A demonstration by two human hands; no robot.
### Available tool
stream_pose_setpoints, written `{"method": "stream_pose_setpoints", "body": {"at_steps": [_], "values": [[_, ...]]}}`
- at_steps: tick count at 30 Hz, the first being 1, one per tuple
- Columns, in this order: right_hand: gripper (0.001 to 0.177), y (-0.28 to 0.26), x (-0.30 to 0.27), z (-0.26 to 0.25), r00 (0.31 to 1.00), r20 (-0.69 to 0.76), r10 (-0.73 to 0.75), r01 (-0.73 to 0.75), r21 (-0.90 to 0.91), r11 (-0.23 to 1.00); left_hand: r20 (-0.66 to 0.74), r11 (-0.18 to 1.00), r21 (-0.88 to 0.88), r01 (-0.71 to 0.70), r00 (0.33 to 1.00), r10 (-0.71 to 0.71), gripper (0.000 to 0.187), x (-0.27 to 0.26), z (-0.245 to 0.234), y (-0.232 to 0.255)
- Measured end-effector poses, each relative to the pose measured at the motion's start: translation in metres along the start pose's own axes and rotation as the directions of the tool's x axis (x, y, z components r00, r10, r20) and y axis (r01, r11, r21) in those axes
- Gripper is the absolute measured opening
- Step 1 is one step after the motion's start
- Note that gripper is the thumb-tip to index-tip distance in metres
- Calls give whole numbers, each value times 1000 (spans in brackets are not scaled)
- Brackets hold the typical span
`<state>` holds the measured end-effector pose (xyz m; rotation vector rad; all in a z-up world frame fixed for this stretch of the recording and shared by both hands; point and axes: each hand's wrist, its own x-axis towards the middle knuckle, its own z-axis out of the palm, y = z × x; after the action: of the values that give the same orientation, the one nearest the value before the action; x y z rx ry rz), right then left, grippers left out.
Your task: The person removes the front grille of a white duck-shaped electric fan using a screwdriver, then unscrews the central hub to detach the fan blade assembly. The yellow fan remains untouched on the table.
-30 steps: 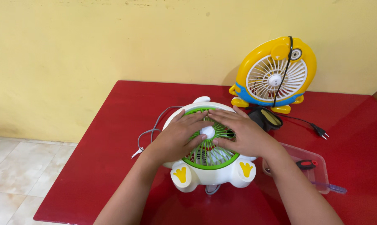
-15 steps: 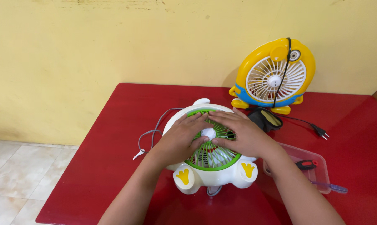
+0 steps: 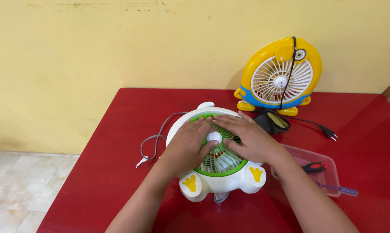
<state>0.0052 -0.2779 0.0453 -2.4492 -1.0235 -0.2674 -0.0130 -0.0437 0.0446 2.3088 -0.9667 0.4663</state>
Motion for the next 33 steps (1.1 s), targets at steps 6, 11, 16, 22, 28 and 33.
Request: {"method": "stream_pose_setpoints", "body": {"at_steps": [6, 11, 16, 22, 28, 33], "values": [[61, 4, -1, 1, 1000, -14, 2, -2, 39, 999, -45, 998, 46, 31, 999, -29, 50, 0, 6, 6], [59, 3, 0, 2, 1000, -24, 10, -9, 28, 1000, -66, 997, 70, 28, 998, -23, 48, 0, 5, 10], [53, 0, 1, 2, 997, -69, 26, -25, 20, 999, -42, 996, 55, 76, 996, -74, 49, 1, 1, 14], [46, -11, 1, 2, 990, -138, 40, -47, -48, 998, -13, 999, -29, 14, 1000, -15, 51, -5, -7, 11], [44, -20, 0, -3, 984, -151, 92, -110, -119, 987, 82, 1000, 1, -1, 997, 1, 38, -8, -7, 6], [44, -21, -1, -3, 978, -190, 87, -108, -101, 989, 65, 999, -49, 5, 998, -2, 42, -7, -7, 5]]}}
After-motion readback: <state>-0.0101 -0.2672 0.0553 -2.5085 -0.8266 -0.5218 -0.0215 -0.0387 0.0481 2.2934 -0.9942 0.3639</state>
